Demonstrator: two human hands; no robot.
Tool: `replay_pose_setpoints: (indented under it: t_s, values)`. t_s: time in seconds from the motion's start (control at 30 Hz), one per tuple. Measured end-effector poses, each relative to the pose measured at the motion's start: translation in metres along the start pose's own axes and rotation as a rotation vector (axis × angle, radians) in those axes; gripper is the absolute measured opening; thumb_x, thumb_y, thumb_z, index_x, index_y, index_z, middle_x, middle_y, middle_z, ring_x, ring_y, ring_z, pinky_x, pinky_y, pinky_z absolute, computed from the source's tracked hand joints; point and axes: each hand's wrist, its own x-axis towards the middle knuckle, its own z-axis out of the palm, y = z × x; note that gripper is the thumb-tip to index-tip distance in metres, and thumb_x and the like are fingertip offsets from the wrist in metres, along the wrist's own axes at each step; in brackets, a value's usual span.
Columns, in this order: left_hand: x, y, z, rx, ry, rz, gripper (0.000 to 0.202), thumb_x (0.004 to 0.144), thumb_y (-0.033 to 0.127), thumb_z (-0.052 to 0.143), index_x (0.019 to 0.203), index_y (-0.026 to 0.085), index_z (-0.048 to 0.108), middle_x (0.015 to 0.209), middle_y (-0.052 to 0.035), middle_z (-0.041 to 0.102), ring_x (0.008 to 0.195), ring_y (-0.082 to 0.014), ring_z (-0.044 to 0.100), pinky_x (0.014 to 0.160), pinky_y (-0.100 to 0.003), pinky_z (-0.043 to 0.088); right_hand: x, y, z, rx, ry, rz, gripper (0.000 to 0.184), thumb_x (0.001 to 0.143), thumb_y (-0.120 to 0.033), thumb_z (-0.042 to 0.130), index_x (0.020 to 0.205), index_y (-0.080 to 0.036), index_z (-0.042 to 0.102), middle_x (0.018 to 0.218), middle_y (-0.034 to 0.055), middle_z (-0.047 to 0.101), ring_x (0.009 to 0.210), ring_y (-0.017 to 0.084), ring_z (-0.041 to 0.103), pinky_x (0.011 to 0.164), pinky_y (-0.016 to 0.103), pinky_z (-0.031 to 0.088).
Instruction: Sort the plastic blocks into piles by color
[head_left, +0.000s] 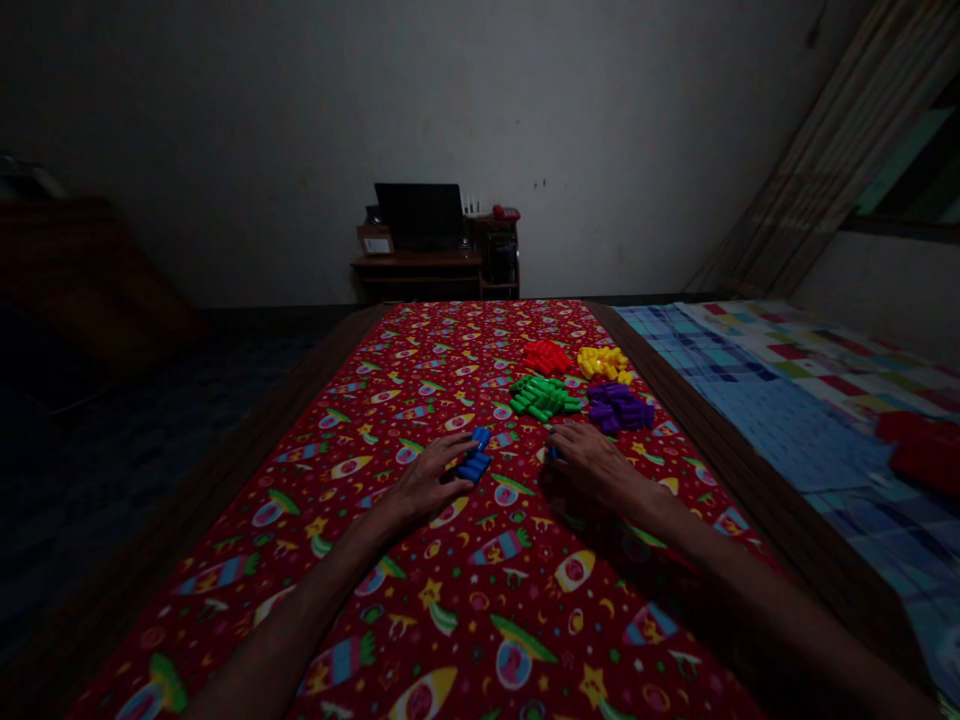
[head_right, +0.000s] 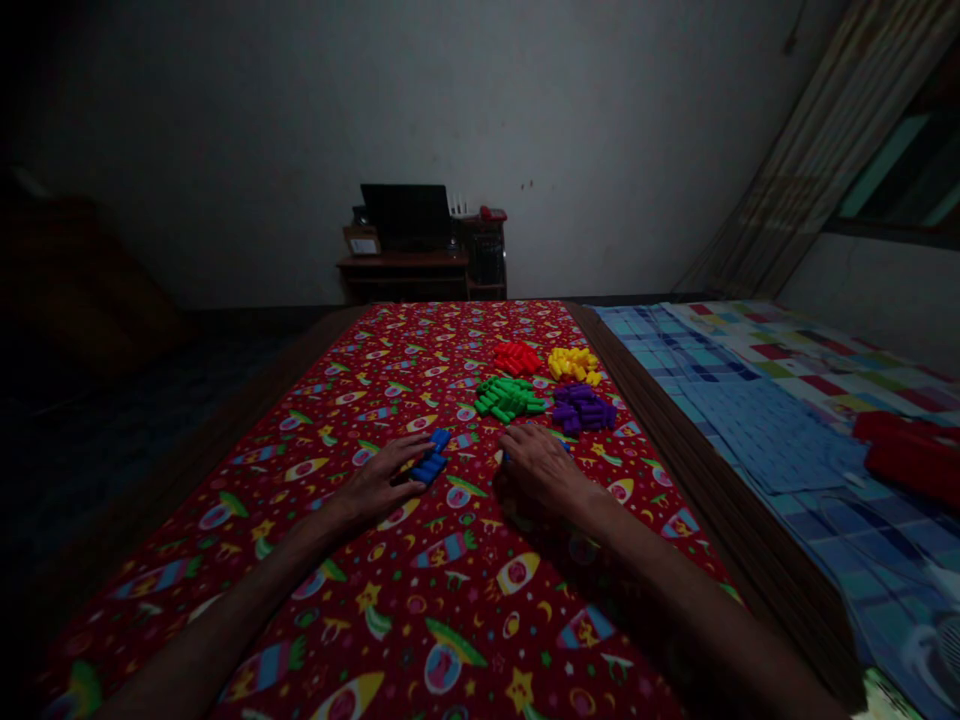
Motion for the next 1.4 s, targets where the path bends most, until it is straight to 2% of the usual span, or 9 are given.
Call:
replay_pose_setpoints:
  t_s: [0.17,0.4,0.5,0.57,0.73,0.9,1.07,1.23,1.4]
  values:
    - [0.003,-0.002,0.000,-0.011,0.000,-0.024,0.052,0.076,0.039,0.067,0.124,0.021,0.061,0.140,-0.0130,0.051,0.128,-0.0310,0.049,0.103,-0.046,0.046,-0.001,0.000,-0.011,0.056,0.096,0.008,0.021,0.092,-0.021,0.048,0.110,-0.019,0.058,0.124,0.0145,0.057,0.117,0.025,0.050,0.098,0.043,0.044]
    - [0.007,-0.011,0.002,0.003,0.187,-0.056,0.043,0.093,0.033,0.033,0.126,0.017,0.057,0.122,-0.0117,0.065,0.110,-0.0222,0.063,0.098,-0.042,0.050,0.058,-0.074,0.030,0.137,0.026,-0.206,0.029,0.093,-0.021,0.050,0.122,-0.019,0.052,0.122,0.0130,0.057,0.115,0.023,0.051,0.097,0.039,0.045]
    - [0.006,-0.016,0.001,0.029,0.247,-0.092,0.044,0.091,0.029,0.034,0.125,0.014,0.056,0.118,-0.0132,0.066,0.104,-0.0215,0.065,0.093,-0.041,0.053,0.068,-0.095,0.047,0.073,0.000,-0.190,0.030,0.093,-0.018,0.049,0.123,-0.017,0.050,0.129,0.0157,0.052,0.127,0.027,0.042,0.104,0.045,0.039]
    - [0.006,-0.016,0.000,0.069,0.247,-0.066,0.042,0.090,0.029,0.036,0.121,0.013,0.059,0.118,-0.0137,0.066,0.106,-0.0221,0.064,0.095,-0.041,0.052,0.070,-0.098,0.047,0.067,-0.031,-0.202,0.026,0.092,-0.015,0.048,0.117,-0.017,0.054,0.121,0.0141,0.057,0.121,0.026,0.046,0.101,0.042,0.041]
    - [0.006,-0.013,0.000,0.128,0.216,0.006,0.037,0.090,0.027,0.038,0.113,0.017,0.064,0.120,-0.0118,0.065,0.114,-0.0242,0.059,0.100,-0.045,0.048,0.058,-0.067,0.009,0.115,-0.004,-0.203,0.031,0.088,-0.011,0.053,0.118,-0.017,0.056,0.105,0.0091,0.065,0.102,0.021,0.056,0.085,0.032,0.048]
    - [0.014,-0.009,0.011,-0.001,0.148,0.010,0.045,0.086,0.036,0.052,0.128,0.019,0.055,0.123,-0.0116,0.063,0.106,-0.0240,0.063,0.092,-0.042,0.052,0.026,-0.002,-0.027,-0.027,0.147,0.118,0.035,0.088,-0.006,0.044,0.119,-0.014,0.059,0.104,0.0138,0.068,0.095,0.022,0.061,0.081,0.031,0.046]
    - [0.035,0.014,0.028,0.012,0.151,-0.028,0.046,0.080,0.033,0.063,0.124,0.020,0.058,0.118,-0.0106,0.065,0.107,-0.0250,0.062,0.093,-0.041,0.050,0.006,0.034,-0.025,0.031,0.039,0.316,0.027,0.093,-0.018,0.043,0.109,-0.012,0.064,0.085,0.0108,0.070,0.075,0.019,0.064,0.065,0.025,0.042]
    - [0.056,0.043,0.049,-0.060,0.095,-0.014,0.035,0.080,0.022,0.062,0.115,0.017,0.065,0.112,-0.0102,0.069,0.105,-0.0240,0.064,0.092,-0.038,0.050,0.007,0.030,-0.013,0.131,0.073,0.279,0.029,0.093,-0.017,0.037,0.099,-0.012,0.065,0.080,0.0098,0.068,0.067,0.016,0.060,0.063,0.024,0.040]
    - [0.065,0.062,0.069,-0.169,0.041,0.032,0.034,0.078,0.018,0.064,0.113,0.019,0.066,0.108,-0.0063,0.071,0.100,-0.0219,0.066,0.088,-0.034,0.052,0.001,0.037,-0.016,0.106,0.104,0.195,0.043,0.075,-0.004,0.042,0.114,-0.008,0.061,0.080,0.0092,0.066,0.071,0.018,0.058,0.066,0.026,0.042]
